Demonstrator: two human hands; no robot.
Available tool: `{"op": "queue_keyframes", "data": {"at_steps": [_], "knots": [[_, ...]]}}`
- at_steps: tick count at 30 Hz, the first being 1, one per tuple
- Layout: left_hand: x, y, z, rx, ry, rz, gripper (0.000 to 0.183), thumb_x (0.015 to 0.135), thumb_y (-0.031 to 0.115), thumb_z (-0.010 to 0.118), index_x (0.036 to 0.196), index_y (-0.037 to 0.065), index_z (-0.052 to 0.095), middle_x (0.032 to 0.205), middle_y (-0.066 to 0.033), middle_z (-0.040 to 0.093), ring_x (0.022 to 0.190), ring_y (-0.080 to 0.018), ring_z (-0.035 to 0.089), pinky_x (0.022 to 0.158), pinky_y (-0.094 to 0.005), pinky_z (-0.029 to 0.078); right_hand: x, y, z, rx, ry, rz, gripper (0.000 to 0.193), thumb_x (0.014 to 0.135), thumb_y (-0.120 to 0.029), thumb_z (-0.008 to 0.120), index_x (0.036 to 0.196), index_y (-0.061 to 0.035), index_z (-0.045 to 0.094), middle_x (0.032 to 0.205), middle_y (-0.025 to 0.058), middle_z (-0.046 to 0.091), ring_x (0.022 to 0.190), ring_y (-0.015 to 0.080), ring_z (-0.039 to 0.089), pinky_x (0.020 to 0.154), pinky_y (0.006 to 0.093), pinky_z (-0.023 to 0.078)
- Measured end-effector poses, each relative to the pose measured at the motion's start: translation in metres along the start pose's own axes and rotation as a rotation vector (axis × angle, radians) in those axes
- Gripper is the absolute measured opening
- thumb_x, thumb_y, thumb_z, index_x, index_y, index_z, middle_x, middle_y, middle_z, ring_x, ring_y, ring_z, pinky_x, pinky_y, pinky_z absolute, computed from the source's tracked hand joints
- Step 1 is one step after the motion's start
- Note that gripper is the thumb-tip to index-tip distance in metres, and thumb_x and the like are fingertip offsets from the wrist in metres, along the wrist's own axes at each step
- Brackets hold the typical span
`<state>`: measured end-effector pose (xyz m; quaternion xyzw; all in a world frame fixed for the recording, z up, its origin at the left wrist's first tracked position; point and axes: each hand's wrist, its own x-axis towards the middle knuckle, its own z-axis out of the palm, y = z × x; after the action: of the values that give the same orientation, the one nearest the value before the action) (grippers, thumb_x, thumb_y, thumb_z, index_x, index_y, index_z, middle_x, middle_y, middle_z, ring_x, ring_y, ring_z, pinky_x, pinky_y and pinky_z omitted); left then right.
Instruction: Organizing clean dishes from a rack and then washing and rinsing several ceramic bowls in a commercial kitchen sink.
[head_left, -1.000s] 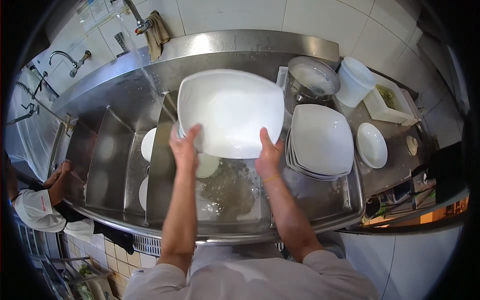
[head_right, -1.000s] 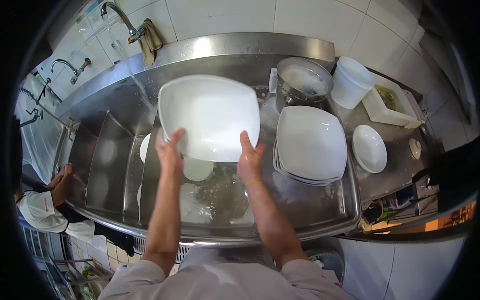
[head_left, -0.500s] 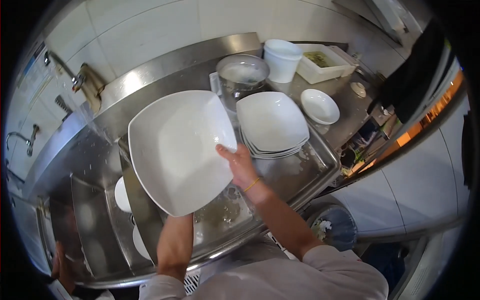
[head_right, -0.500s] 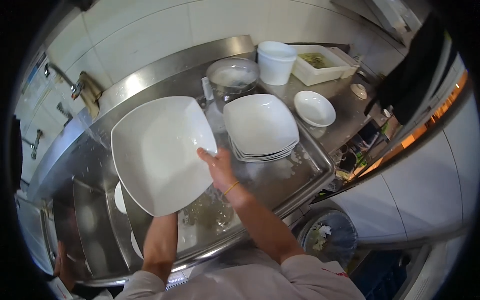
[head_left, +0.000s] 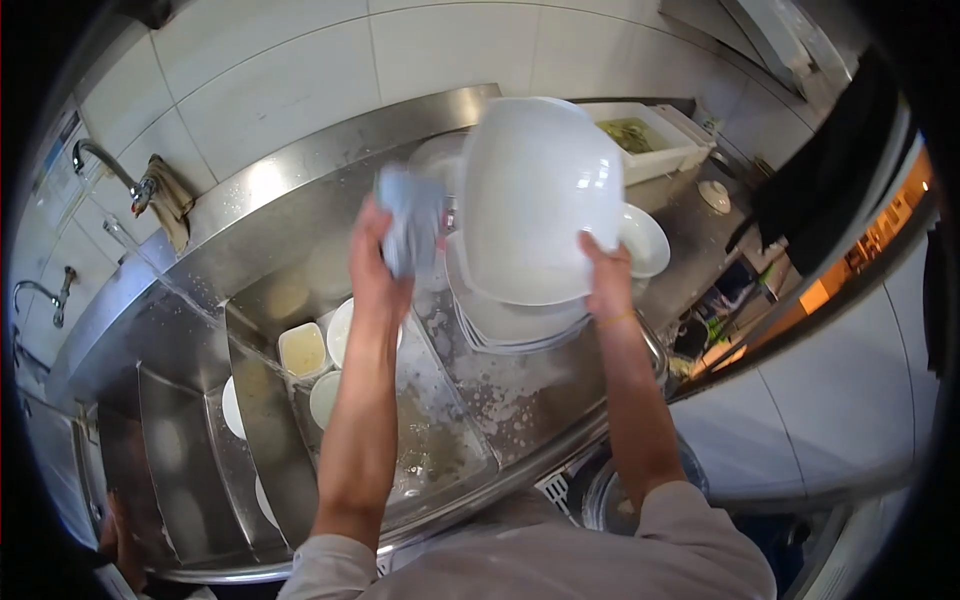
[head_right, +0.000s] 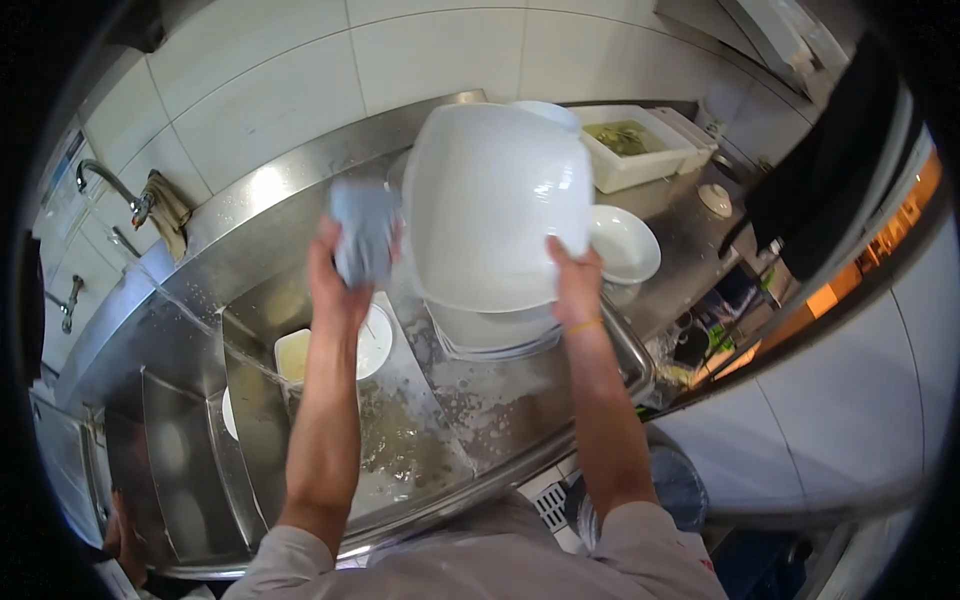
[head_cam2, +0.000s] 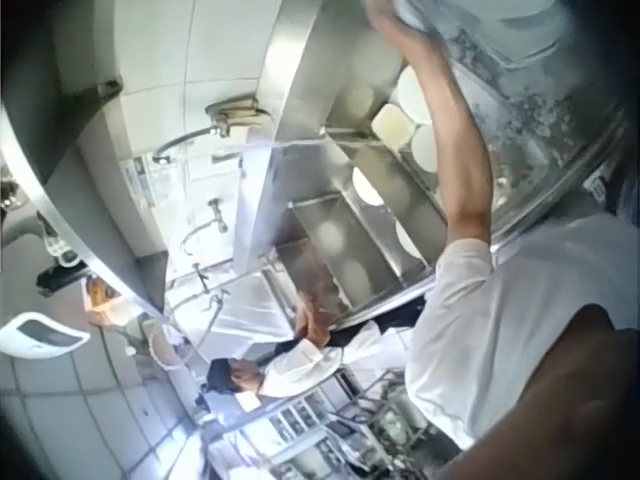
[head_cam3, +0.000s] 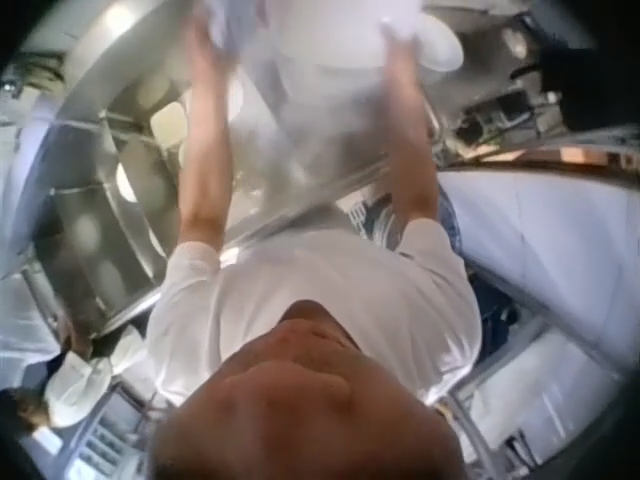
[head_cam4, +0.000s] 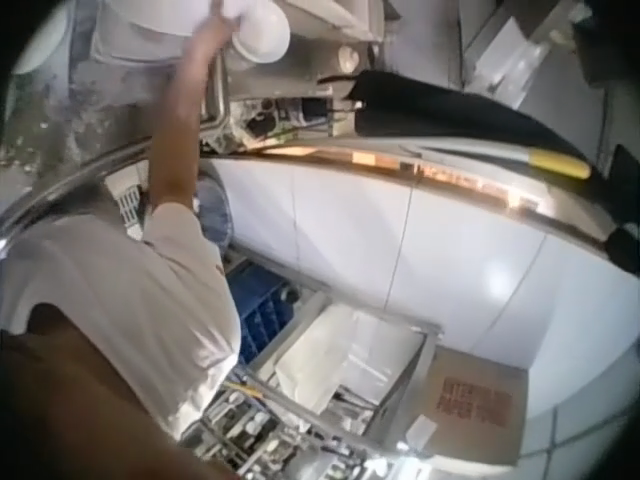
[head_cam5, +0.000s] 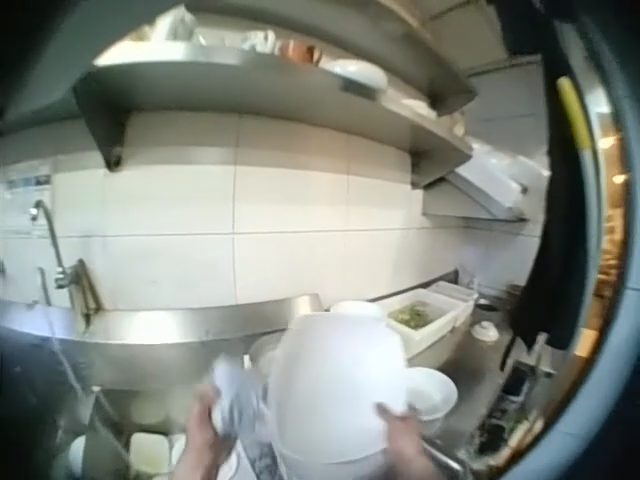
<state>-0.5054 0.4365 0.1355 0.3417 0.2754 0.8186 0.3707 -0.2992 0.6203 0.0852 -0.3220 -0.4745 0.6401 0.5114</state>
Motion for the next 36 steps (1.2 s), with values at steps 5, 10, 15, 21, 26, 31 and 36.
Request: {"op": "queue_keyframes", "data": {"at_steps": [5,10,15,21,26,31,36], "knots": [[0.133,0.005,-0.029,1.300,0.118,0.338,0.064,0.087,0.048,0.052,0.132,0.002,0.044,0.136,-0.0217,0.042,0.125,-0.0272,0.042,0.105,-0.0332,0.028,0.032,0.014,-0.003,0.006,-0.037,-0.038,0.032,0.082,-0.005,0.064,0.112,0.0032,0.057,0.102,0.0099,0.064,0.087,0.0178,0.060,0.078,0.0311,0.048],[0.048,-0.057,-0.011,0.577,0.143,-0.243,0.054,0.086,0.038,0.053,0.123,-0.001,0.049,0.118,-0.0182,0.055,0.109,-0.0282,0.053,0.097,-0.0382,0.040,0.021,0.003,0.008,-0.128,-0.146,-0.213,0.032,0.087,-0.006,0.057,0.115,0.0069,0.051,0.106,0.0121,0.060,0.089,0.0187,0.057,0.082,0.0306,0.045],[-0.065,-0.030,-0.118,-0.273,0.364,-0.101,0.056,0.072,0.024,0.058,0.120,-0.004,0.047,0.109,-0.0186,0.058,0.097,-0.0317,0.059,0.088,-0.0438,0.048,-0.052,0.004,0.109,-0.461,-0.602,-0.343,0.029,0.088,-0.008,0.053,0.115,0.0048,0.051,0.105,0.0113,0.059,0.094,0.0168,0.053,0.086,0.0290,0.042],[-0.150,0.063,-0.244,0.064,0.798,-0.016,0.041,0.077,0.013,0.057,0.112,-0.008,0.049,0.103,-0.0198,0.058,0.089,-0.0315,0.061,0.080,-0.0450,0.052,-0.144,0.075,0.223,-0.063,-1.137,0.053,0.059,0.083,0.002,0.051,0.138,-0.0051,0.031,0.128,0.0100,0.047,0.114,0.0199,0.049,0.092,0.0310,0.043],[-0.176,0.103,-0.342,0.511,0.956,-0.089,0.027,0.068,0.005,0.059,0.093,-0.005,0.061,0.078,-0.0135,0.063,0.067,-0.0274,0.062,0.061,-0.0416,0.051,-0.168,0.217,0.268,-0.281,-0.856,0.507,0.049,0.080,-0.003,0.049,0.127,-0.0089,0.037,0.119,0.0137,0.050,0.103,0.0299,0.054,0.076,0.0482,0.052],[-0.223,0.175,-0.491,1.295,0.557,-0.254,0.034,0.068,0.003,0.057,0.101,-0.003,0.057,0.081,-0.0073,0.059,0.072,-0.0195,0.056,0.064,-0.0347,0.048,-0.275,0.294,0.315,-0.041,-0.774,0.860,0.046,0.080,-0.010,0.050,0.124,-0.0014,0.041,0.115,0.0160,0.055,0.103,0.0366,0.055,0.079,0.0562,0.050],[-0.189,0.211,-0.501,1.554,0.089,-0.622,0.046,0.072,0.021,0.062,0.113,0.002,0.058,0.109,-0.0138,0.060,0.091,-0.0243,0.060,0.074,-0.0358,0.049,-0.304,0.316,0.330,0.579,-0.593,1.190,0.048,0.077,-0.016,0.052,0.122,-0.0034,0.046,0.115,0.0133,0.055,0.107,0.0287,0.054,0.094,0.0406,0.043]]}}
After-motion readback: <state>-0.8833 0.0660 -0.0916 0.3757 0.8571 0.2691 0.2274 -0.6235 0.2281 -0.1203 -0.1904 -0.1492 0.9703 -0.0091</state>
